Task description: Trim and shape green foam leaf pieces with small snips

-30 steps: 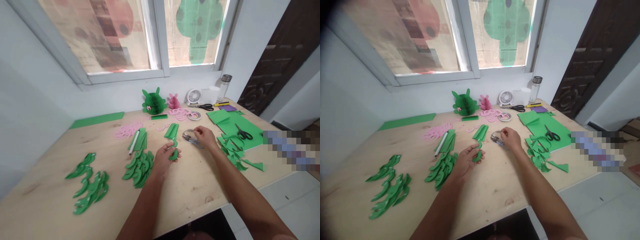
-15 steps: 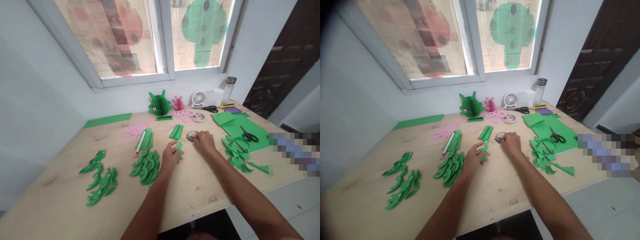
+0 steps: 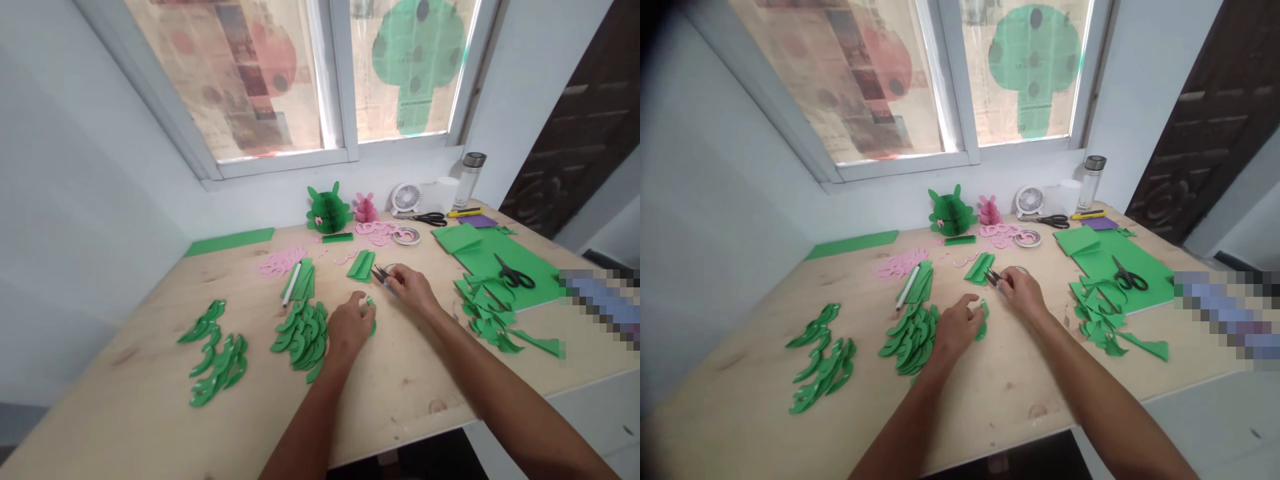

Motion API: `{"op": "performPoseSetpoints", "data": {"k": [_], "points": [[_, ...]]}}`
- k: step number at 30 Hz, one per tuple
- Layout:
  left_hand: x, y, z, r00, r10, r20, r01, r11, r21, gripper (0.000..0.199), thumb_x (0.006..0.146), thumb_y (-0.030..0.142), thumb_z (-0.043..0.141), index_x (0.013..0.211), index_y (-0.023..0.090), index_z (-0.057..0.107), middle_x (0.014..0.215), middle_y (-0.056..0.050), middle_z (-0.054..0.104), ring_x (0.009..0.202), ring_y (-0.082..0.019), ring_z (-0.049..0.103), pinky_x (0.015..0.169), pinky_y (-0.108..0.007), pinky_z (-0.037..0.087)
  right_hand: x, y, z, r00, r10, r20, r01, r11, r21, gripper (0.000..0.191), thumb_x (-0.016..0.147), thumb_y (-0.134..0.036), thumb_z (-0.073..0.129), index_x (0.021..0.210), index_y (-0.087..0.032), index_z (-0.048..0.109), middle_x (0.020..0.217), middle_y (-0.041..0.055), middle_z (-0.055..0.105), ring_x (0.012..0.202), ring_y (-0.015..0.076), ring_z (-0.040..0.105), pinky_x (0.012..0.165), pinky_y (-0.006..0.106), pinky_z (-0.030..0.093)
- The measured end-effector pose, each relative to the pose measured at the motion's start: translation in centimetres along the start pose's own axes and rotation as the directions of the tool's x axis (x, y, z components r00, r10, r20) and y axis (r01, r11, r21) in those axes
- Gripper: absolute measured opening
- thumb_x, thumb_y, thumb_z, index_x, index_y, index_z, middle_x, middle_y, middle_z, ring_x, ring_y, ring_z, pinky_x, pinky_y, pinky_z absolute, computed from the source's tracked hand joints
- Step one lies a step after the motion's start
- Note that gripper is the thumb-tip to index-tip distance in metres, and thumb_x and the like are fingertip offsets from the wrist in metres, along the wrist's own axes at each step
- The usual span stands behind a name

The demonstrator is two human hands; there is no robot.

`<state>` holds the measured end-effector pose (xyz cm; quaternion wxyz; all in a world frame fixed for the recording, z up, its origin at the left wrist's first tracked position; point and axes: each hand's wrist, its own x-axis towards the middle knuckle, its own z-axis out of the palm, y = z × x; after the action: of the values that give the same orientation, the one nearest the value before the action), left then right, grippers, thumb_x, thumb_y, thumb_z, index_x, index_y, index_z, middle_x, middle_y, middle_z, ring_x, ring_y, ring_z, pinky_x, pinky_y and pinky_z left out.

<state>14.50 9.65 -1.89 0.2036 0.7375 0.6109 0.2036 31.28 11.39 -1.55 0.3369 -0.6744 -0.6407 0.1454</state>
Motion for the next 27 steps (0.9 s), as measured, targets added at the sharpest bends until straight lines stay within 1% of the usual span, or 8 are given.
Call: {"op": "performPoseSetpoints", "data": {"k": [2,5,7,9,14,18,21,27], "points": [[0.0,-0.1,0.0,0.997,0.053,-0.056,-0.052,0.999,0.014,0.023,0.078,0.028,0.051,0.096,0.021,0.063,0.075,-0.006,0.067,0.073,-0.02,0.061,0.065,-0.028,0.04,-0.1,-0.2,0.2,1.0,-0.022,-0.009,0.022,0.999,0.037,0.01,0.077,-0.029,0.05,0.074,-0.02,0.056,0.064,-0.0011,0.061,0.057,0.0131,0.052,0.054,0.022,0.033],[0.1,-0.1,0.0,0.973,0.111,-0.205,-0.132,0.987,-0.092,0.017,0.077,0.021,0.051,0.087,0.019,0.064,0.084,-0.007,0.066,0.08,-0.019,0.06,0.074,-0.029,0.042,-0.4,-0.7,0.4,0.998,-0.058,-0.021,0.059,0.997,0.055,0.011,0.076,-0.029,0.051,0.073,-0.02,0.057,0.062,-0.0008,0.06,0.056,0.0132,0.052,0.054,0.022,0.034],[0.2,-0.2,0.0,0.954,0.08,-0.29,-0.15,0.962,-0.227,0.015,0.076,0.02,0.051,0.084,0.019,0.063,0.084,-0.006,0.066,0.081,-0.018,0.059,0.076,-0.029,0.043,-0.8,-1.2,0.6,0.997,-0.074,-0.031,0.075,0.996,0.05,0.012,0.076,-0.03,0.051,0.075,-0.02,0.058,0.062,-0.0007,0.061,0.056,0.0133,0.052,0.055,0.023,0.035],[0.3,-0.1,0.2,0.947,0.014,-0.321,-0.144,0.911,-0.387,0.013,0.076,0.023,0.053,0.083,0.02,0.064,0.08,-0.005,0.067,0.077,-0.018,0.059,0.074,-0.029,0.044,-1.2,-1.7,0.6,0.994,-0.104,-0.033,0.105,0.994,0.032,0.012,0.078,-0.029,0.051,0.077,-0.02,0.058,0.063,-0.0003,0.062,0.058,0.0139,0.054,0.057,0.023,0.036],[0.6,0.0,0.5,0.97,-0.111,-0.219,-0.095,0.651,-0.753,0.014,0.073,0.027,0.058,0.083,0.019,0.064,0.078,-0.003,0.068,0.07,-0.016,0.06,0.067,-0.026,0.046,-2.2,-2.7,1.0,0.975,-0.214,-0.063,0.206,0.973,-0.106,0.014,0.08,-0.029,0.05,0.081,-0.021,0.062,0.067,0.0011,0.065,0.064,0.0165,0.055,0.062,0.025,0.036],[1.0,0.1,0.6,0.972,-0.196,-0.128,-0.028,0.448,-0.893,0.016,0.067,0.023,0.063,0.08,0.015,0.063,0.076,-0.005,0.069,0.068,-0.015,0.061,0.066,-0.025,0.048,-2.5,-3.0,1.3,0.942,-0.323,-0.095,0.302,0.936,-0.182,0.015,0.082,-0.027,0.05,0.082,-0.02,0.063,0.067,0.0016,0.065,0.063,0.0163,0.053,0.064,0.025,0.035],[1.1,0.2,0.5,0.967,-0.24,-0.092,0.007,0.38,-0.925,0.016,0.063,0.022,0.065,0.077,0.014,0.061,0.072,-0.005,0.068,0.066,-0.014,0.061,0.064,-0.025,0.048,-2.7,-3.2,1.4,0.909,-0.402,-0.106,0.372,0.9,-0.227,0.015,0.083,-0.025,0.049,0.081,-0.019,0.063,0.068,0.0024,0.065,0.063,0.016,0.053,0.066,0.026,0.034],[1.0,0.2,0.4,0.958,-0.264,-0.114,-0.013,0.357,-0.934,0.015,0.062,0.022,0.066,0.073,0.014,0.061,0.07,-0.004,0.067,0.065,-0.013,0.061,0.068,-0.026,0.049,-2.9,-3.5,1.5,0.875,-0.475,-0.092,0.437,0.857,-0.274,0.017,0.085,-0.021,0.047,0.076,-0.018,0.061,0.069,0.0027,0.065,0.065,0.0149,0.055,0.068,0.026,0.032]]}}
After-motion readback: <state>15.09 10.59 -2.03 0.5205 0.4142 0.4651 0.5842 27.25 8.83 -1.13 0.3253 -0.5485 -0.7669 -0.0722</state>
